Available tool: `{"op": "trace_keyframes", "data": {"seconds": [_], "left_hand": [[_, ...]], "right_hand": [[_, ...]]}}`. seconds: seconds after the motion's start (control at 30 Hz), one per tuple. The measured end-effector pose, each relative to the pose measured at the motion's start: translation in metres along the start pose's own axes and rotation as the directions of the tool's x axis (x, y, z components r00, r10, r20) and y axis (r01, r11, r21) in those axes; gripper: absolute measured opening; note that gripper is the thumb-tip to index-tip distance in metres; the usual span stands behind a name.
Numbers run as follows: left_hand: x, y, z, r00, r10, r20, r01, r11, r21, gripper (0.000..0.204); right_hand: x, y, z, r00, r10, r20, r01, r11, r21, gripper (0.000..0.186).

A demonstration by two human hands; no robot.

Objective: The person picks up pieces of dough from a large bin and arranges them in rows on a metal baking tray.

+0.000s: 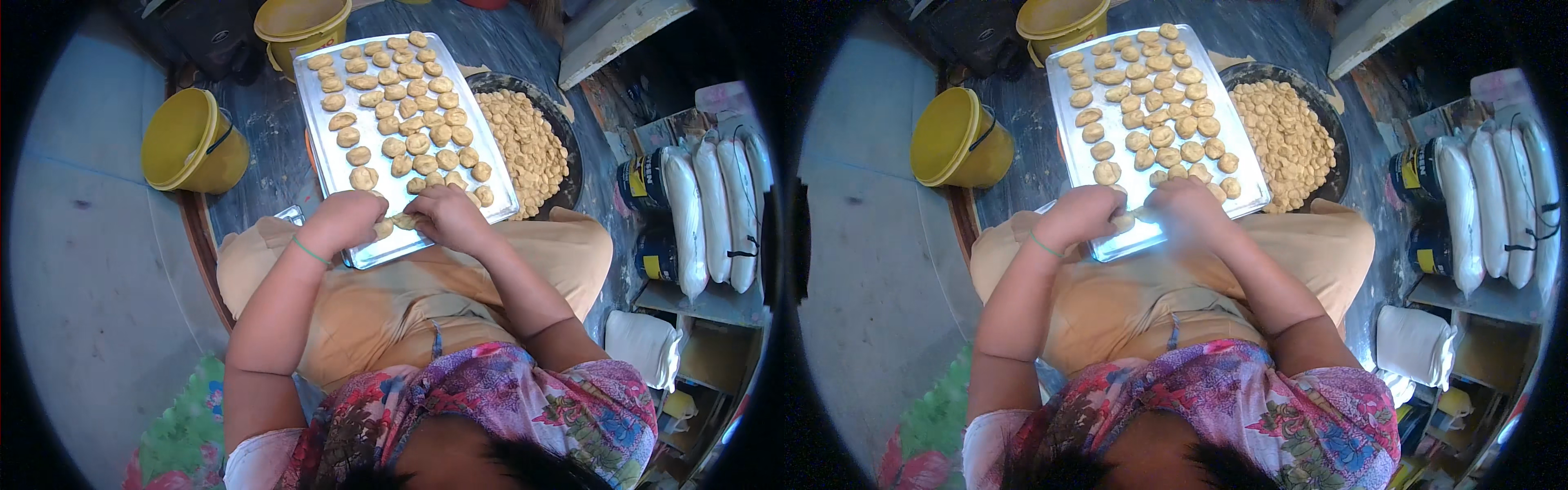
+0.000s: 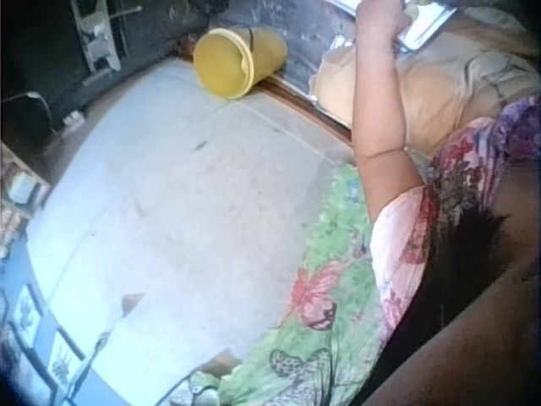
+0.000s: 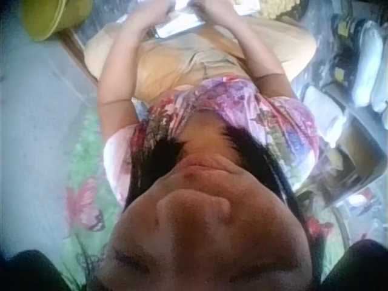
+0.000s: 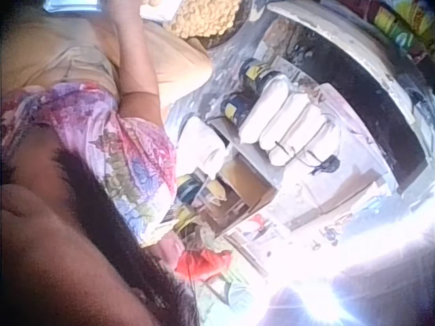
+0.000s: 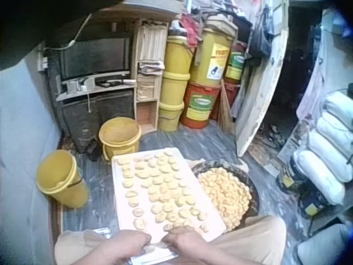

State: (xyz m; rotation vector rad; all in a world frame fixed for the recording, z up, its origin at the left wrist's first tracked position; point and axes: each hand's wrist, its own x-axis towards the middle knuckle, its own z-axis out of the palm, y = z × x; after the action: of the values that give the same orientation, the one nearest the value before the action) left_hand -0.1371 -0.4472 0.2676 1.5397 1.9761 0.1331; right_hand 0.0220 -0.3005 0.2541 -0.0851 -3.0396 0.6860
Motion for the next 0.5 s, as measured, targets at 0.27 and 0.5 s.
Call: {"op": "trace_keyframes", "data": {"seconds": [0.27,0.5], "left_hand": [[0.002,0.005,-0.006,0.993,0.037,-0.11,-0.043,0.997,-0.058,0.023],[0.008,-0.01,-0.025,0.981,-0.048,-0.186,0.008,0.978,-0.207,0.024]], "right_hand": [[0.014,0.029,-0.003,0.968,0.067,-0.241,-0.062,0.998,0.028,0.02],[0.025,0.022,0.013,0.981,0.006,-0.194,0.013,0.995,0.096,0.01]]}}
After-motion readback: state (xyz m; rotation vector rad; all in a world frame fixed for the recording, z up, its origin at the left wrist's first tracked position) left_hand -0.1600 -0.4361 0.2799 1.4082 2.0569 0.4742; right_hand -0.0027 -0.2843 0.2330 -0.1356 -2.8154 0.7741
